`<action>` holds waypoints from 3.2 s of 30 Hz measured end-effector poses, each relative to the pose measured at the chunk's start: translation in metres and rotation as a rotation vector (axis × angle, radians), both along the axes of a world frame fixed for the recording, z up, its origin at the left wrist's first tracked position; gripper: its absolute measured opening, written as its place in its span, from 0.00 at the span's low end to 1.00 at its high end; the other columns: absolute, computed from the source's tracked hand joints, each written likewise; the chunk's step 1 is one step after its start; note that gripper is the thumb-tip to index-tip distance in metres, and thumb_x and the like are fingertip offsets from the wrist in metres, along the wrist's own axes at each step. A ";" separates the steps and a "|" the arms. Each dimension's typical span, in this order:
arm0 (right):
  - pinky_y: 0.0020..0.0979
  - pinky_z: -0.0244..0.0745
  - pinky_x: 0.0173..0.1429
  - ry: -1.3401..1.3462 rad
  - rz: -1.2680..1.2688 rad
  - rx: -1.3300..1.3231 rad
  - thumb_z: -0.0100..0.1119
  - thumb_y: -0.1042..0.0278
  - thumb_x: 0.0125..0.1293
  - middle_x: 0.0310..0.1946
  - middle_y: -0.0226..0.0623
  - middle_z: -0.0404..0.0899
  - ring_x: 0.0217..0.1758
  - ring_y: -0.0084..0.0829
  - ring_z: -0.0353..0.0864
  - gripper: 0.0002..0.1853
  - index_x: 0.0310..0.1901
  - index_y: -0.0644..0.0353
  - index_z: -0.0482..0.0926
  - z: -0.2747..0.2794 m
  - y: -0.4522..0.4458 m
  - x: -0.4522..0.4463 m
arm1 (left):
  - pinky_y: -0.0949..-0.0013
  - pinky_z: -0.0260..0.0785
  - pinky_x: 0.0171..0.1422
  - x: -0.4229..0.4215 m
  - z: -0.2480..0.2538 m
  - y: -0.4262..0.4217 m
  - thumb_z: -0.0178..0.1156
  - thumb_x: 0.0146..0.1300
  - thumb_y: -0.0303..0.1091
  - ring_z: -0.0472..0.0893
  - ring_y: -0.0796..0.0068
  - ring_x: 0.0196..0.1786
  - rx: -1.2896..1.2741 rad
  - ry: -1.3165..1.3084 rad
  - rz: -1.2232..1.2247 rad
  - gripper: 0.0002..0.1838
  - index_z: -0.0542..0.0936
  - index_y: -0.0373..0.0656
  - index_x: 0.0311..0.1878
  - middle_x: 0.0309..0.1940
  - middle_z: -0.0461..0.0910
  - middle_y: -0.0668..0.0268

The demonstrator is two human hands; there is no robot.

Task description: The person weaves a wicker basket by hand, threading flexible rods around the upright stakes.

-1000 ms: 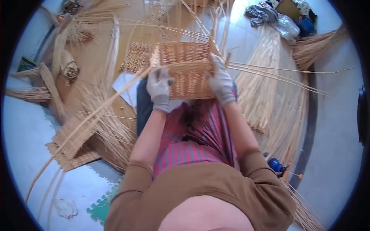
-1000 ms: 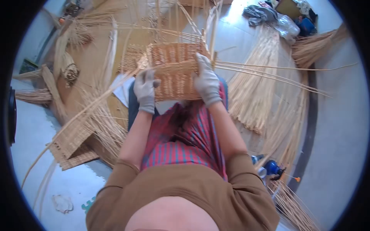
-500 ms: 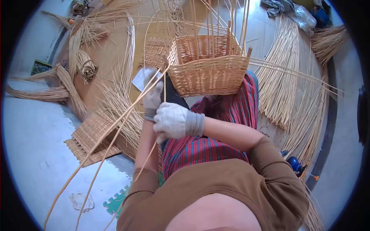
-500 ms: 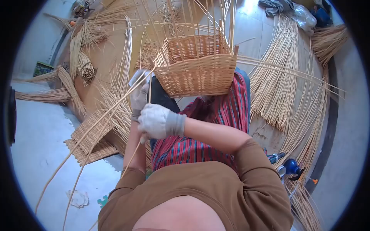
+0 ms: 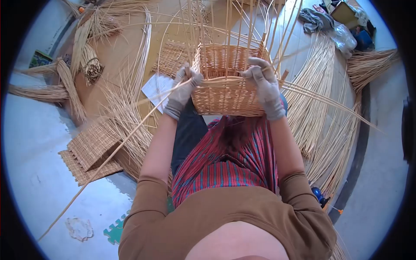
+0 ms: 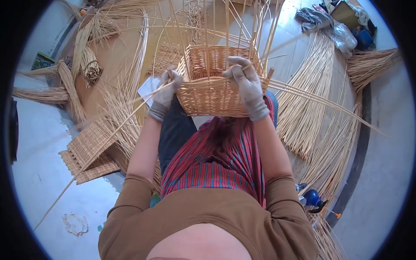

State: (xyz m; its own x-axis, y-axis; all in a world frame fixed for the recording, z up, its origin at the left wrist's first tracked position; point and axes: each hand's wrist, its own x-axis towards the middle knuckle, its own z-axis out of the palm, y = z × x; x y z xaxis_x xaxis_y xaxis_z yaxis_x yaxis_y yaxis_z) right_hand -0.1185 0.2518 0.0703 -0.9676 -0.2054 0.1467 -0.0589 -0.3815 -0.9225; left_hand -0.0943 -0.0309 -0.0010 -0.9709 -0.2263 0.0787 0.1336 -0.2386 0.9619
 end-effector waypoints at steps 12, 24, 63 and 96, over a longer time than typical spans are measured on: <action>0.27 0.81 0.51 0.482 -0.251 0.191 0.65 0.77 0.71 0.39 0.35 0.88 0.43 0.24 0.85 0.08 0.50 0.61 0.86 0.009 -0.029 0.045 | 0.74 0.74 0.50 0.007 0.017 0.018 0.80 0.58 0.28 0.74 0.82 0.41 -0.257 0.085 0.043 0.27 0.75 0.43 0.57 0.39 0.71 0.75; 0.43 0.83 0.51 0.415 -0.477 1.299 0.70 0.56 0.63 0.57 0.48 0.82 0.43 0.49 0.88 0.38 0.76 0.47 0.69 0.084 -0.129 -0.099 | 0.76 0.71 0.48 0.001 -0.004 0.017 0.74 0.62 0.23 0.73 0.84 0.37 -0.014 -0.011 0.048 0.11 0.79 0.46 0.38 0.33 0.75 0.77; 0.29 0.81 0.49 0.374 -0.535 0.041 0.54 0.79 0.72 0.46 0.39 0.84 0.46 0.26 0.83 0.23 0.67 0.59 0.66 -0.017 0.061 -0.010 | 0.58 0.78 0.47 0.013 0.074 0.125 0.68 0.67 0.42 0.86 0.58 0.44 -1.073 0.063 0.352 0.30 0.73 0.52 0.71 0.55 0.81 0.59; 0.44 0.78 0.54 1.139 0.372 0.565 0.68 0.60 0.63 0.43 0.39 0.86 0.48 0.47 0.84 0.17 0.53 0.54 0.84 0.068 -0.151 0.061 | 0.61 0.69 0.72 0.047 0.057 -0.014 0.53 0.70 0.28 0.80 0.66 0.61 -0.842 0.302 0.135 0.19 0.76 0.43 0.64 0.55 0.82 0.60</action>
State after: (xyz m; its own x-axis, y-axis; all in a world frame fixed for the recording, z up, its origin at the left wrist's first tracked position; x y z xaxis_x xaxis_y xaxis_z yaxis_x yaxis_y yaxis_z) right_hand -0.0572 0.1012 0.1387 -0.2342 -0.7308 0.6411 -0.8772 -0.1254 -0.4634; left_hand -0.0470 -0.0447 0.0557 -0.8513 -0.0894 0.5170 0.3845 0.5643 0.7306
